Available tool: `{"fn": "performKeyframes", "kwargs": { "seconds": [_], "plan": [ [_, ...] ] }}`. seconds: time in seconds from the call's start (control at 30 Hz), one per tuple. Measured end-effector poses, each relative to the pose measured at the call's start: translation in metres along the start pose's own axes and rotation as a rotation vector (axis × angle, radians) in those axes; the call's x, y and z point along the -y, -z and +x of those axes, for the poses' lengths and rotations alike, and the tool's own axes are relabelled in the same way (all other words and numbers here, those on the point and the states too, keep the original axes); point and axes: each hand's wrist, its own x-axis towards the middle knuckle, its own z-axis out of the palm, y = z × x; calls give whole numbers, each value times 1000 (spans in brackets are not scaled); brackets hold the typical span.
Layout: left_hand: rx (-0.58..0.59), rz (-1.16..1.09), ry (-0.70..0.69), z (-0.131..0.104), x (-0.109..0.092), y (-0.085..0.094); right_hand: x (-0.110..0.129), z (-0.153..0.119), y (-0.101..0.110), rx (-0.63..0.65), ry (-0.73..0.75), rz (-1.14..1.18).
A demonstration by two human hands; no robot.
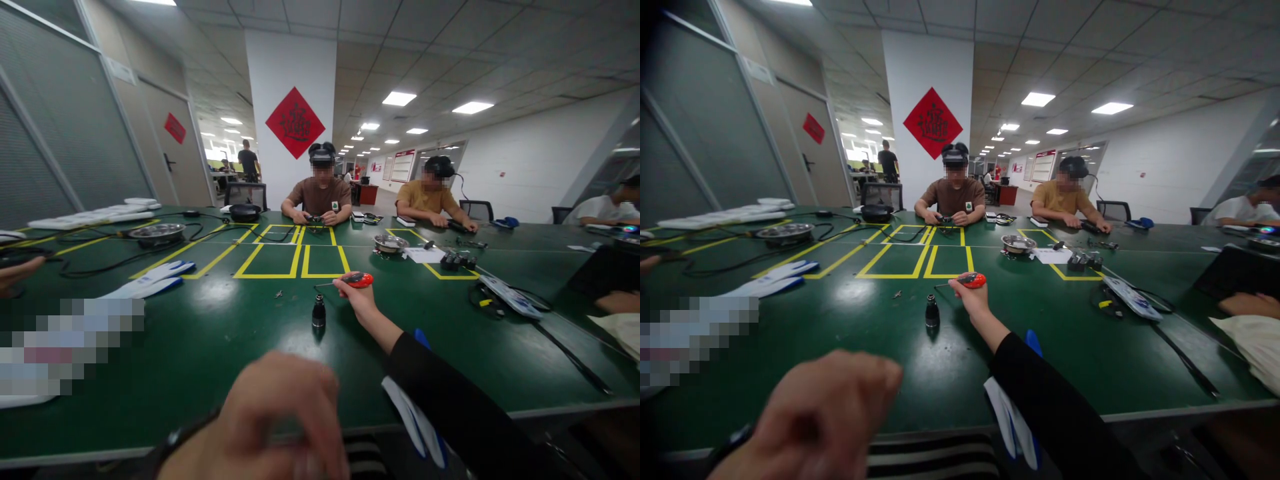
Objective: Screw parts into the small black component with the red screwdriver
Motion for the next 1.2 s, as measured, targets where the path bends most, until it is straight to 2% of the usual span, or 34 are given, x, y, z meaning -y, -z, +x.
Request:
{"fn": "performKeyframes", "kwargs": {
  "seconds": [0.03,0.07,0.17,0.27,0.33,0.37,0.43,0.53,0.67,0.97,1.2],
  "plan": [
    [-7,-3,5,19,15,11,0,-1,-1,32,-29,40],
    [-90,-9,27,38,34,23,1,-2,-2,70,-68,79],
    [-319,218,193,84,110,60,5,-5,-5,161,-197,165],
    [-420,477,411,94,187,89,6,-7,-7,182,-244,190],
    [-455,533,514,88,221,98,5,-7,-8,186,-247,193],
    [-448,535,529,84,231,100,4,-7,-8,194,-246,194],
    [-394,534,536,77,239,98,2,-7,-9,228,-243,190],
    [-314,530,541,73,235,94,2,-9,-9,291,-236,176],
    [-297,543,549,74,229,90,5,-13,-11,327,-249,154],
    [-221,596,484,73,238,90,0,-15,-21,349,-171,57],
    [-207,573,478,72,239,92,0,-17,-18,305,-189,156]
  ]
}}
